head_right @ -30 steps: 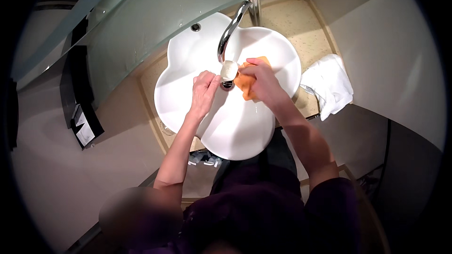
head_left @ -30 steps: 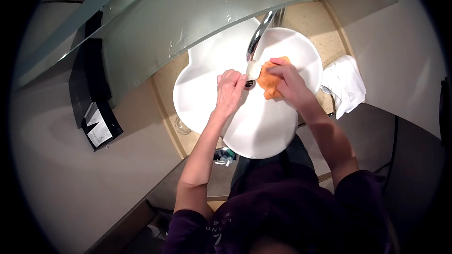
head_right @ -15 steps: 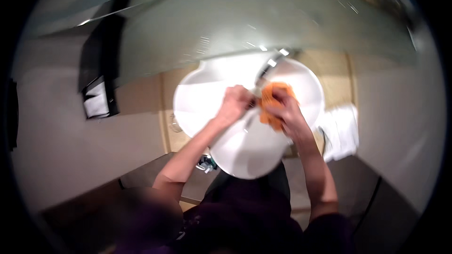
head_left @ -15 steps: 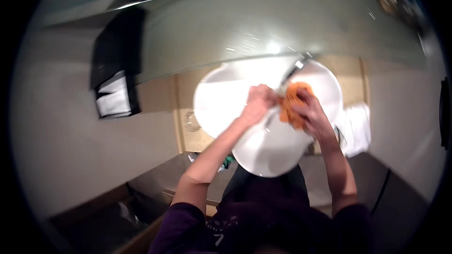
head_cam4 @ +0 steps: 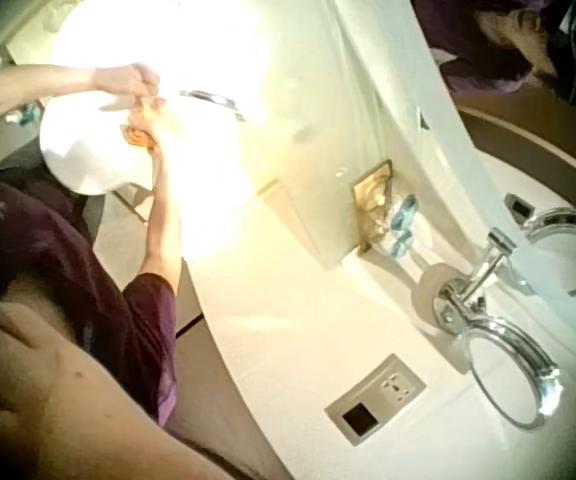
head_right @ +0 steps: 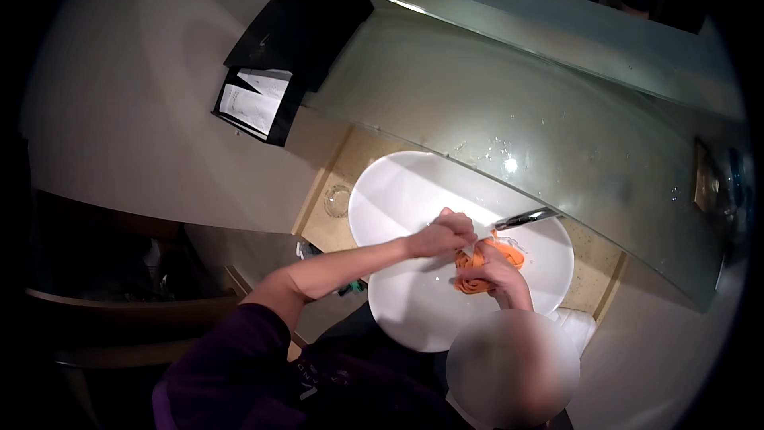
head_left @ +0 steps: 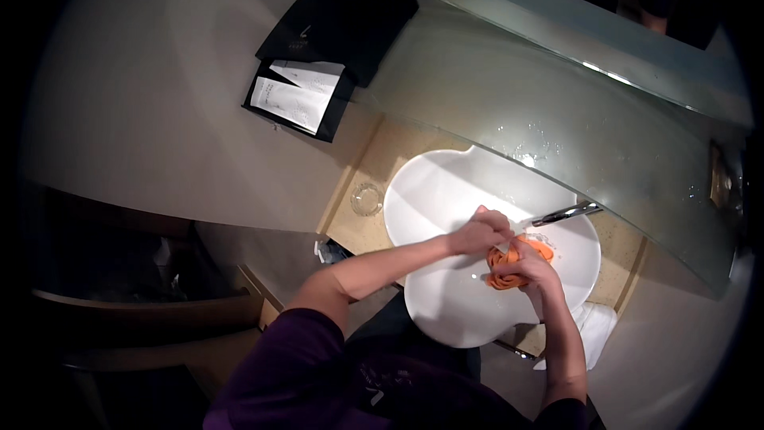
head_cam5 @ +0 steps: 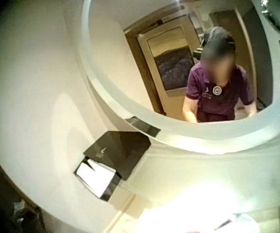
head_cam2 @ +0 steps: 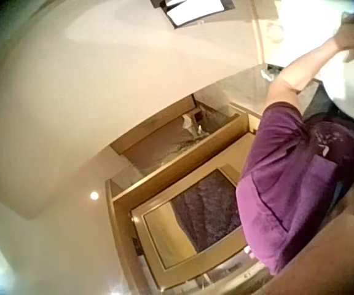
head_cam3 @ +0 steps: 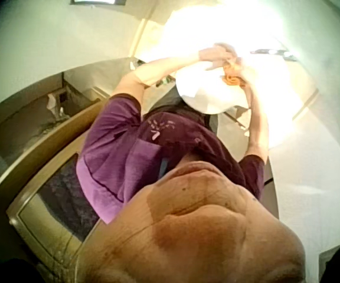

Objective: The person cleans a white ceramic mug and an orange cloth in a bathroom sink using water and a white towel. They rinse the items, wipe them dry, and place the mug on the counter. The person also wipes the sink basin and faucet with the towel.

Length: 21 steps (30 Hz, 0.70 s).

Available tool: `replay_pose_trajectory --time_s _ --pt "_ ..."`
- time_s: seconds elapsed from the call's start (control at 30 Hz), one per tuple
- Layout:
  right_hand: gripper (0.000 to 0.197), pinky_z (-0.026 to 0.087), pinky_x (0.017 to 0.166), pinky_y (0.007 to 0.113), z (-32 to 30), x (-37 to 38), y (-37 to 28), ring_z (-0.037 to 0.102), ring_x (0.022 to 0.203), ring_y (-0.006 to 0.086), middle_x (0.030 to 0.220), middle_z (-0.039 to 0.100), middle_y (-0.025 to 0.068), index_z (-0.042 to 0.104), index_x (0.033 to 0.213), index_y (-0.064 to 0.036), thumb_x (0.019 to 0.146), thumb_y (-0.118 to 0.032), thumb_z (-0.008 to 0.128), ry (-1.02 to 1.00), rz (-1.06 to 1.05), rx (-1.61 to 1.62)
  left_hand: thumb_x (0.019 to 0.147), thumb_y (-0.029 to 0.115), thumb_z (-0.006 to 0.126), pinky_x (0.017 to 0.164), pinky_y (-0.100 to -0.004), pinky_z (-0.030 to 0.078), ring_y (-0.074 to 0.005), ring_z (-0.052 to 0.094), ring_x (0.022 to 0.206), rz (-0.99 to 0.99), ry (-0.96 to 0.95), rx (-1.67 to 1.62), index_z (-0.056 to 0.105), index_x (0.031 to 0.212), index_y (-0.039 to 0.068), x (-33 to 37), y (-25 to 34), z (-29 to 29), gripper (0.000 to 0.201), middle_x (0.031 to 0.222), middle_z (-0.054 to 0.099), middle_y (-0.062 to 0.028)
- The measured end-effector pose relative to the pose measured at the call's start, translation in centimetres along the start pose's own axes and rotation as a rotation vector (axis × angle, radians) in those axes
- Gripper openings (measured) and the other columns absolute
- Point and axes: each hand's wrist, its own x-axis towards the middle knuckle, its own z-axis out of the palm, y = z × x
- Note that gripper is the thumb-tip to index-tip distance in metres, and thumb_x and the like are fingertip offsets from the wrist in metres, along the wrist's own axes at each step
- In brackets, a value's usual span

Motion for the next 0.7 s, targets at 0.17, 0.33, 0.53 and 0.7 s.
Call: replay_pose_trajectory --time_s 0.17,0.33,0.53,0.7 --pt "0.038 0.053 0.078 0.046 0.6 0.8 3.6 0.069 0.086 0.0368 0.085 0.070 0.0174 0.068 0.094 -0.0040 0.087 -0.041 0.073 0.384 -0.320 -0.987 0.086 0.003 0.061 0.068 -0.0304 0.052 -0.0127 0.060 0.071 -0.325 -0.084 -0.380 0.074 0.085 -0.005 -0.3 -3.0 0.5 0.015 0.076 0.068 -0.0064" --pt "0.035 0.054 0.083 0.044 1.9 1.3 4.6 0.070 0.091 0.0368 0.100 0.072 0.0215 0.072 0.112 -0.0020 0.087 -0.027 0.076 0.393 -0.357 -0.481 0.099 0.030 0.068 0.080 -0.0359 0.048 -0.0165 0.057 0.099 -0.167 -0.015 0.162 0.068 0.092 0.000 1.0 0.5 -2.3 0.031 0.099 0.062 -0.0047" --pt "0.023 0.054 0.071 0.033 3.7 -0.7 1.1 0.070 0.084 0.0207 0.089 0.072 0.0114 0.072 0.106 0.0030 0.089 -0.013 0.076 0.382 -0.093 0.084 0.097 0.037 0.070 0.096 -0.0432 0.051 -0.0303 0.058 0.118 -0.329 0.293 0.002 0.043 0.140 0.008 -2.7 2.3 1.8 0.058 0.136 0.051 -0.0171" --pt "0.023 0.055 0.069 0.033 5.3 -0.6 -0.6 0.071 0.084 0.0187 0.096 0.071 0.0088 0.070 0.107 0.0012 0.090 -0.014 0.075 0.327 -0.047 0.505 0.105 0.029 0.059 0.101 -0.0390 0.051 -0.0258 0.055 0.127 -0.527 0.316 -0.796 0.032 0.148 0.005 -2.5 0.1 2.8 0.057 0.136 0.055 -0.0165"
